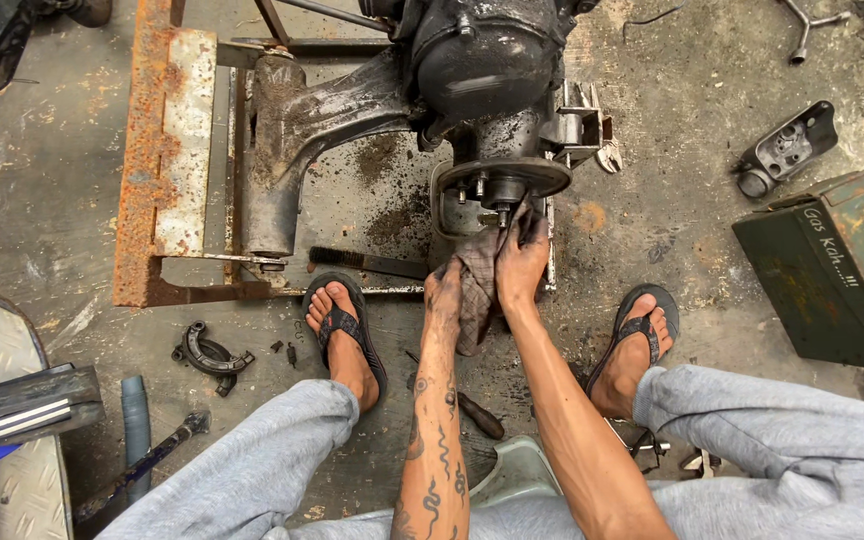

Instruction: The person wipes a motorcycle engine part with a cloth, focusing on the central hub area. They then use a screwdriver to adjust or tighten a component on the same part.

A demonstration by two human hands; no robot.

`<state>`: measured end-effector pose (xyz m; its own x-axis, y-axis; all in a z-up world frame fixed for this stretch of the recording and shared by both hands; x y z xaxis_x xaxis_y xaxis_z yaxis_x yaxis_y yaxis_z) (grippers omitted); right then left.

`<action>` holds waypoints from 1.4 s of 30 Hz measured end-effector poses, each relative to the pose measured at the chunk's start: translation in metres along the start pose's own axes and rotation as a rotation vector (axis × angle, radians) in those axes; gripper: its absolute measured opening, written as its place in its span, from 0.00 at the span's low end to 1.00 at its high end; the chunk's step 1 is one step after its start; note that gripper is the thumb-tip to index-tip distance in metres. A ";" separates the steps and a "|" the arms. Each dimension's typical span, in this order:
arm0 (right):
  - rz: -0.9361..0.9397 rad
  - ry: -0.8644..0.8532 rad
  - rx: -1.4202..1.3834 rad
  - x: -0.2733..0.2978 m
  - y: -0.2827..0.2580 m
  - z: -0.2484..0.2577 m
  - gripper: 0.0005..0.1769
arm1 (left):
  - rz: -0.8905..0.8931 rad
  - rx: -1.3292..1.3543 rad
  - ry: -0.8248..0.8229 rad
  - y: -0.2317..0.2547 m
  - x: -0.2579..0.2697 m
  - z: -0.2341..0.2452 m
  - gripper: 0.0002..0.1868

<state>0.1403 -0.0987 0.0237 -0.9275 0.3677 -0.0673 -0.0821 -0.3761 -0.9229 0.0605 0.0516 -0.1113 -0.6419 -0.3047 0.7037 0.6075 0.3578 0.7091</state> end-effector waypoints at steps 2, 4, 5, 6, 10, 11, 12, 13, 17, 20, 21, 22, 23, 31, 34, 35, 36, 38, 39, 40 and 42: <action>-0.060 -0.004 -0.097 0.009 0.005 0.004 0.05 | -0.025 0.017 0.007 0.009 0.008 0.000 0.25; -0.120 -0.016 -0.197 0.006 0.012 0.010 0.05 | -0.051 0.036 0.022 0.022 0.013 0.001 0.23; -0.017 -0.026 -0.064 -0.002 0.006 0.017 0.04 | -0.078 0.040 0.002 0.030 0.015 -0.002 0.24; 0.080 -0.037 0.076 -0.006 0.002 0.026 0.04 | -0.098 0.043 -0.020 0.035 0.020 -0.006 0.26; 0.161 -0.181 0.281 -0.031 -0.012 0.024 0.07 | -0.135 0.017 -0.017 0.042 0.017 -0.019 0.25; 0.178 -0.194 0.393 -0.038 0.002 0.020 0.07 | -0.138 0.008 -0.029 0.041 0.017 -0.021 0.27; 0.195 -0.210 0.504 -0.044 0.016 0.015 0.08 | -0.140 -0.002 -0.037 0.040 0.018 -0.020 0.28; 0.191 -0.212 0.504 -0.040 0.022 0.005 0.08 | -0.137 -0.005 -0.036 0.039 0.015 -0.021 0.28; -0.039 -0.159 0.074 -0.024 0.041 -0.012 0.17 | -0.054 0.070 0.005 0.007 -0.002 -0.016 0.24; -0.094 -0.106 0.030 -0.023 0.075 -0.026 0.15 | -0.006 0.106 0.041 0.005 0.004 -0.004 0.25; -0.139 -0.090 0.060 -0.022 0.097 -0.028 0.13 | 0.036 0.130 0.065 0.005 0.013 0.001 0.28; -0.130 -0.082 0.052 -0.021 0.098 -0.034 0.13 | 0.023 0.130 0.058 0.010 0.007 0.000 0.28; -0.128 -0.116 0.151 -0.020 0.100 -0.042 0.12 | 0.038 0.121 0.048 0.013 0.001 -0.001 0.32; 0.293 -0.454 1.402 -0.003 0.259 -0.171 0.12 | 0.173 0.264 0.192 -0.024 -0.008 0.048 0.27; 0.228 -0.441 1.300 0.037 0.246 -0.161 0.12 | 0.090 0.243 0.288 -0.077 -0.086 0.090 0.52; 0.201 -0.441 1.250 0.052 0.248 -0.154 0.12 | 0.102 0.131 0.242 -0.070 -0.084 0.099 0.55; 0.177 -0.437 1.193 0.064 0.246 -0.153 0.13 | 0.105 0.020 0.197 -0.057 -0.085 0.110 0.59; 0.146 -0.440 1.136 0.063 0.252 -0.136 0.14 | 0.113 0.054 0.163 0.011 -0.003 0.068 0.58; 0.111 -0.442 1.079 0.066 0.258 -0.126 0.15 | 0.122 0.085 0.129 0.048 0.043 0.040 0.58; 0.097 -0.449 1.081 0.059 0.258 -0.129 0.15 | 0.134 0.075 0.130 0.059 0.060 0.040 0.58; 0.023 -0.439 0.969 0.033 0.256 -0.136 0.17 | 0.069 0.179 0.166 0.095 0.089 0.037 0.61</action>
<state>0.1378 -0.0674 -0.2662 -0.9669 0.0856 0.2403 -0.1390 -0.9667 -0.2148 0.0442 0.0910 0.0172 -0.5070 -0.4096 0.7584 0.5452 0.5291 0.6503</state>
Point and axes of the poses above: each hand's wrist, its own x-axis away from the middle knuckle, its own z-axis out of the back of the hand, y = z × x, the point moved 9 cm from there along -x, towards the middle knuckle, and after that the axes turned 10 degrees about x, right-handed, at the moved point
